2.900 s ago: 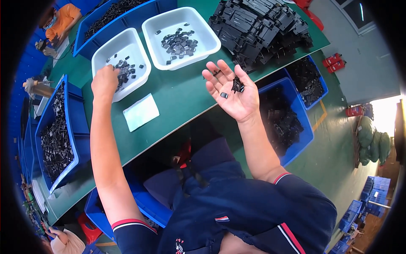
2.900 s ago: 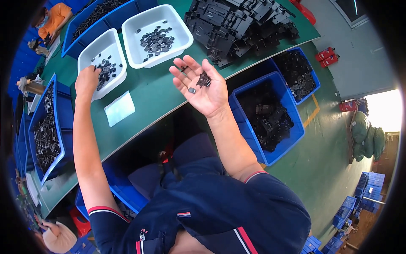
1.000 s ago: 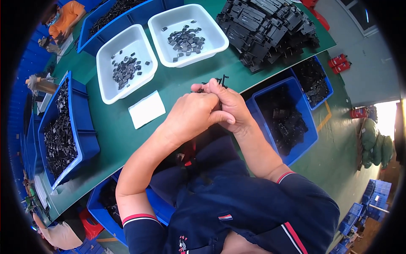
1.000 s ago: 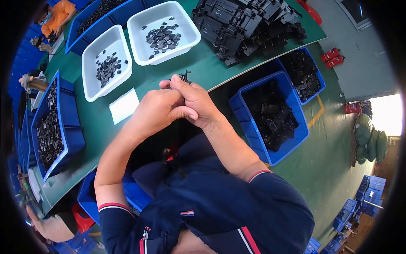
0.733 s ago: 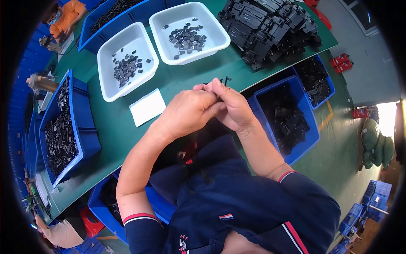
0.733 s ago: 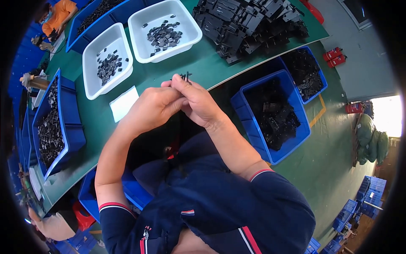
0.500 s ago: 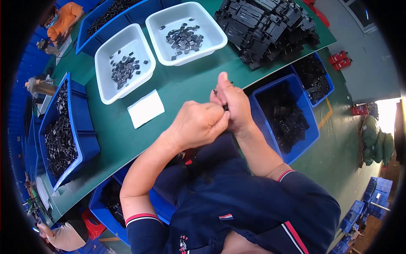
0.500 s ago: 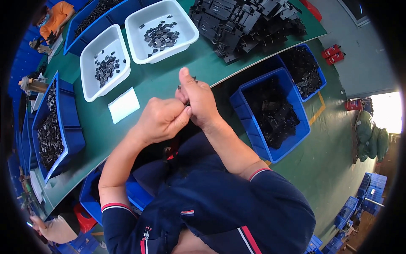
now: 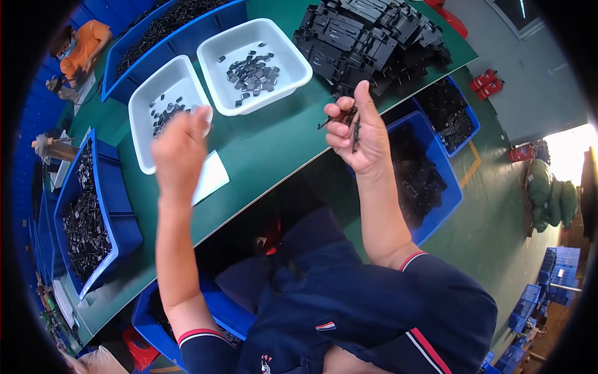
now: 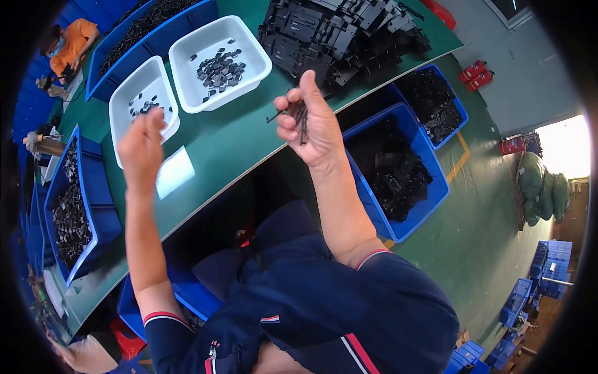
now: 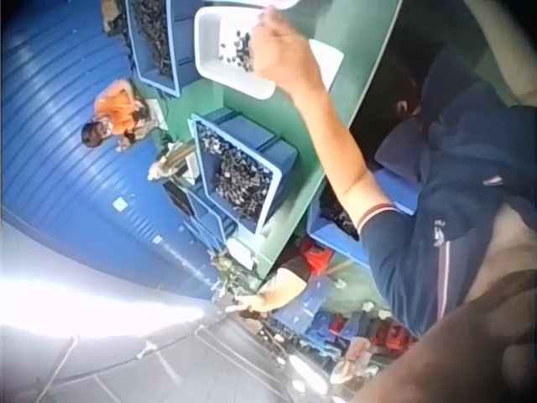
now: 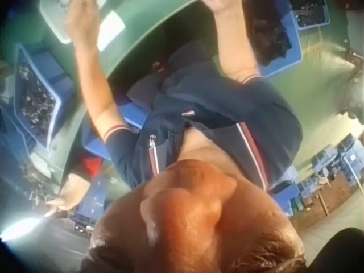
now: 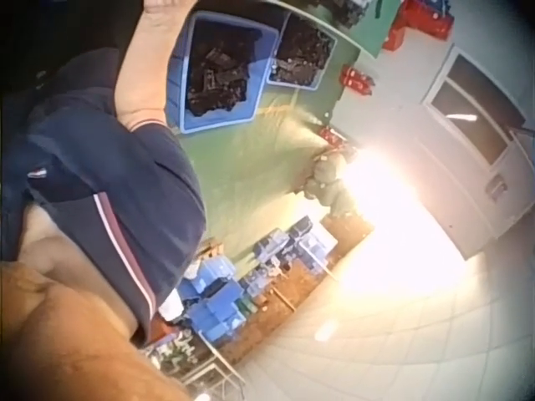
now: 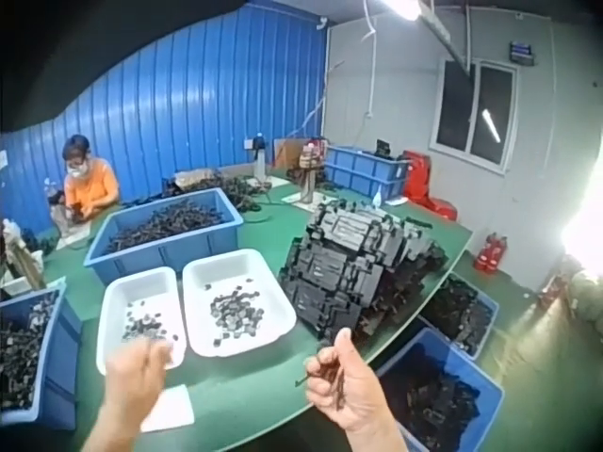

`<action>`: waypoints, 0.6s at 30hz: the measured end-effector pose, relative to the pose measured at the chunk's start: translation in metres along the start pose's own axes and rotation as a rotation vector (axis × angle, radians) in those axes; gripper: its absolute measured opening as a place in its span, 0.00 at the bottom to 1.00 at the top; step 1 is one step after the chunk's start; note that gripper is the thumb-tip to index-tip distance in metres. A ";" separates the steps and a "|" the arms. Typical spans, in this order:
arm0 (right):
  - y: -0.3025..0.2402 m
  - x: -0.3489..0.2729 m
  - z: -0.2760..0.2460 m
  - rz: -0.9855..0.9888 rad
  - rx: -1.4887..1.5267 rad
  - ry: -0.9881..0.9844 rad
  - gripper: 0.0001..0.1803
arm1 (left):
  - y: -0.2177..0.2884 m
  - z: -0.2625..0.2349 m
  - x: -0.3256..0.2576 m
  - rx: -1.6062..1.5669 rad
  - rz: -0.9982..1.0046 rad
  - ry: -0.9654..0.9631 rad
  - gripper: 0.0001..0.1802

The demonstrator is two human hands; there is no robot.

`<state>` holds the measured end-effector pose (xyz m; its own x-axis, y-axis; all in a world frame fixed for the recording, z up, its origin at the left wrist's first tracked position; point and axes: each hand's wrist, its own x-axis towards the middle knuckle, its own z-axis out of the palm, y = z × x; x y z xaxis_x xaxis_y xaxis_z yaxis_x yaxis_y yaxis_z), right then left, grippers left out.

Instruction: The person assembles small black plastic components by hand at an industrial workstation.

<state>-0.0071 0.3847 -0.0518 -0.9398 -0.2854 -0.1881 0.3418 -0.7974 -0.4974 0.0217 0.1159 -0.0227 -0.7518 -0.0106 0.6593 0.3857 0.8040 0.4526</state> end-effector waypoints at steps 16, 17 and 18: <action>0.028 -0.003 -0.015 0.261 -0.010 -0.118 0.27 | -0.095 -0.028 0.031 0.743 -0.552 -0.526 0.20; 0.029 -0.003 -0.017 0.264 -0.012 -0.116 0.27 | -0.087 -0.025 0.030 0.741 -0.555 -0.527 0.20; 0.030 -0.004 -0.016 0.279 0.003 -0.111 0.24 | -0.079 -0.025 0.030 0.701 -0.519 -0.459 0.21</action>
<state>0.0069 0.3709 -0.0793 -0.8048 -0.5500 -0.2231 0.5869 -0.6818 -0.4367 -0.0174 0.0374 -0.0237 -0.9299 -0.3492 0.1155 -0.3440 0.9368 0.0634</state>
